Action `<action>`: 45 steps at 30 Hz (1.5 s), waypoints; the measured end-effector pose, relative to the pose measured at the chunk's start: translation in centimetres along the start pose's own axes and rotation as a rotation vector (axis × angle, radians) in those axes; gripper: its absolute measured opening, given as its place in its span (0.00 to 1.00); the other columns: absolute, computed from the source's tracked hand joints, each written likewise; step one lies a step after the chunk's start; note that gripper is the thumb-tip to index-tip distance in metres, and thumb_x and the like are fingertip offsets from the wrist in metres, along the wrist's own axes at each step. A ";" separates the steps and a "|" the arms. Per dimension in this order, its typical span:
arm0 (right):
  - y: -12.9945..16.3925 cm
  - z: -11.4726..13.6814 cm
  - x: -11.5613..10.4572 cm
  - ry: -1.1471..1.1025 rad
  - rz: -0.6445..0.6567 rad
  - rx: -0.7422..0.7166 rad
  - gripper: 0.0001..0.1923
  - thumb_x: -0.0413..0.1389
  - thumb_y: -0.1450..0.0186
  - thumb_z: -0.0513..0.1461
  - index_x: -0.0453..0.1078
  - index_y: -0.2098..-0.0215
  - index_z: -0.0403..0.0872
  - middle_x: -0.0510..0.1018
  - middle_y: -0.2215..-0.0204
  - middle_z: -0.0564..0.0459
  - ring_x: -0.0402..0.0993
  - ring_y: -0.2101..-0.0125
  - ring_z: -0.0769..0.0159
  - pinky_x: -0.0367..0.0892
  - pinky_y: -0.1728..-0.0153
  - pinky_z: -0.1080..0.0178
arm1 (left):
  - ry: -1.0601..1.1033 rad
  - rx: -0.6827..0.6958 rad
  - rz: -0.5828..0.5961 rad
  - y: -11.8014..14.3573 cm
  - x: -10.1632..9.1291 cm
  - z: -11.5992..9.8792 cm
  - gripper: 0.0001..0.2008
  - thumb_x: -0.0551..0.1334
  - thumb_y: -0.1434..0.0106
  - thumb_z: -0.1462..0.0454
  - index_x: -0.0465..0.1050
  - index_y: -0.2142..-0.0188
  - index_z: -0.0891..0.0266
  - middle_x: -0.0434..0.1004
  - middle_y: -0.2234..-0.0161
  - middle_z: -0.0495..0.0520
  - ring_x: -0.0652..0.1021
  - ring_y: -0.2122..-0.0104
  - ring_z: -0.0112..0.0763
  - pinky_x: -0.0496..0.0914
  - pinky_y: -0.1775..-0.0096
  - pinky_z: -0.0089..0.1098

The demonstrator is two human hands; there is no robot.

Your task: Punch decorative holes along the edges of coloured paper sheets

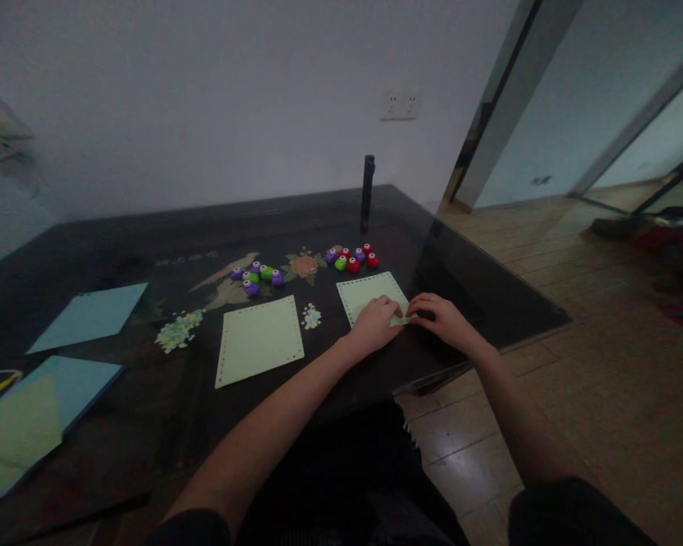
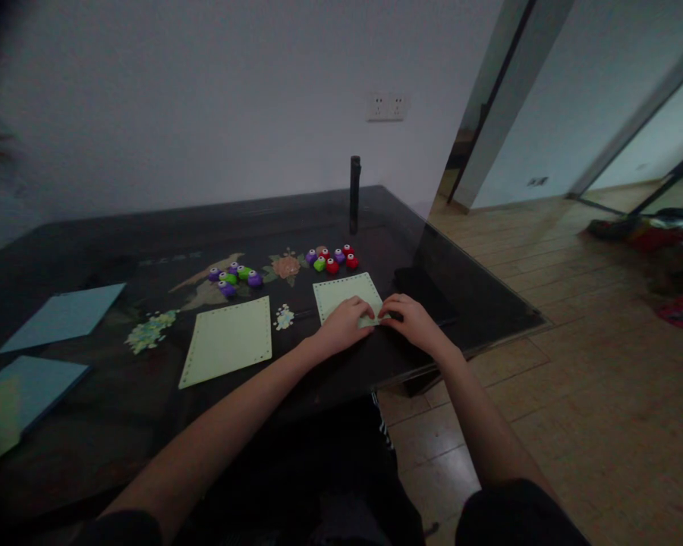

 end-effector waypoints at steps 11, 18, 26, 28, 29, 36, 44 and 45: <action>-0.6 0.3 0.4 0.033 -0.044 -0.005 0.06 0.52 0.39 0.37 0.72 0.69 0.47 0.73 0.67 0.49 0.69 0.62 0.62 0.64 0.59 0.59 | 0.036 -0.052 -0.029 0.0 -0.2 -0.2 0.07 0.57 0.39 0.63 0.73 0.65 0.60 0.71 0.62 0.54 0.73 0.60 0.33 0.67 0.57 0.31; 0.1 0.9 0.6 0.043 -0.264 0.047 0.05 0.53 0.38 0.39 0.71 0.67 0.48 0.73 0.65 0.49 0.68 0.60 0.60 0.64 0.58 0.57 | 0.051 -0.065 -0.020 -0.1 -0.4 -0.3 0.09 0.55 0.39 0.63 0.74 0.66 0.61 0.72 0.62 0.54 0.73 0.61 0.32 0.67 0.58 0.30; 1.9 2.4 1.7 0.236 -0.266 0.085 0.04 0.55 0.39 0.40 0.71 0.68 0.49 0.72 0.62 0.47 0.67 0.59 0.57 0.64 0.58 0.56 | 0.049 -0.054 -0.037 -0.1 -0.4 -0.1 0.08 0.56 0.39 0.64 0.73 0.65 0.61 0.73 0.62 0.54 0.73 0.60 0.33 0.67 0.59 0.30; 1.9 2.5 2.0 0.300 -0.263 0.089 0.04 0.56 0.40 0.40 0.71 0.67 0.49 0.72 0.62 0.47 0.66 0.59 0.56 0.65 0.59 0.56 | 0.048 -0.051 -0.037 -0.1 -0.3 0.0 0.08 0.55 0.39 0.65 0.73 0.65 0.61 0.73 0.63 0.54 0.73 0.61 0.32 0.67 0.59 0.30; 1.8 2.6 2.2 0.324 -0.265 0.087 0.04 0.56 0.40 0.40 0.71 0.67 0.49 0.72 0.62 0.47 0.66 0.59 0.57 0.65 0.59 0.56 | 0.047 -0.047 -0.039 -0.1 -0.3 0.0 0.08 0.55 0.39 0.65 0.73 0.65 0.61 0.73 0.63 0.54 0.73 0.61 0.32 0.66 0.59 0.30; 1.4 3.1 2.6 0.364 -0.323 0.101 0.04 0.54 0.39 0.36 0.71 0.69 0.48 0.72 0.63 0.48 0.67 0.61 0.59 0.64 0.60 0.60 | 0.044 -0.024 -0.060 -0.1 -0.2 0.2 0.08 0.55 0.39 0.65 0.73 0.66 0.62 0.73 0.64 0.54 0.73 0.63 0.31 0.67 0.60 0.29; 1.3 3.2 2.6 0.369 -0.305 0.097 0.06 0.52 0.38 0.35 0.71 0.69 0.47 0.72 0.64 0.48 0.66 0.61 0.60 0.64 0.60 0.60 | 0.017 -0.055 -0.060 -0.2 0.0 0.0 0.09 0.55 0.39 0.63 0.73 0.66 0.62 0.74 0.63 0.54 0.73 0.63 0.31 0.67 0.61 0.29; 1.3 3.1 2.6 0.366 -0.301 0.097 0.06 0.52 0.38 0.35 0.71 0.69 0.47 0.72 0.64 0.48 0.66 0.61 0.60 0.64 0.60 0.60 | 0.013 -0.070 -0.057 -0.3 0.0 -0.1 0.09 0.55 0.39 0.62 0.73 0.66 0.62 0.74 0.63 0.54 0.74 0.63 0.31 0.67 0.62 0.29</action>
Point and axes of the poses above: each hand's wrist, its own y-axis away from the middle knuckle, its own x-axis out of the palm, z = x × y, the point moved 1 cm from there along -y, towards the middle knuckle
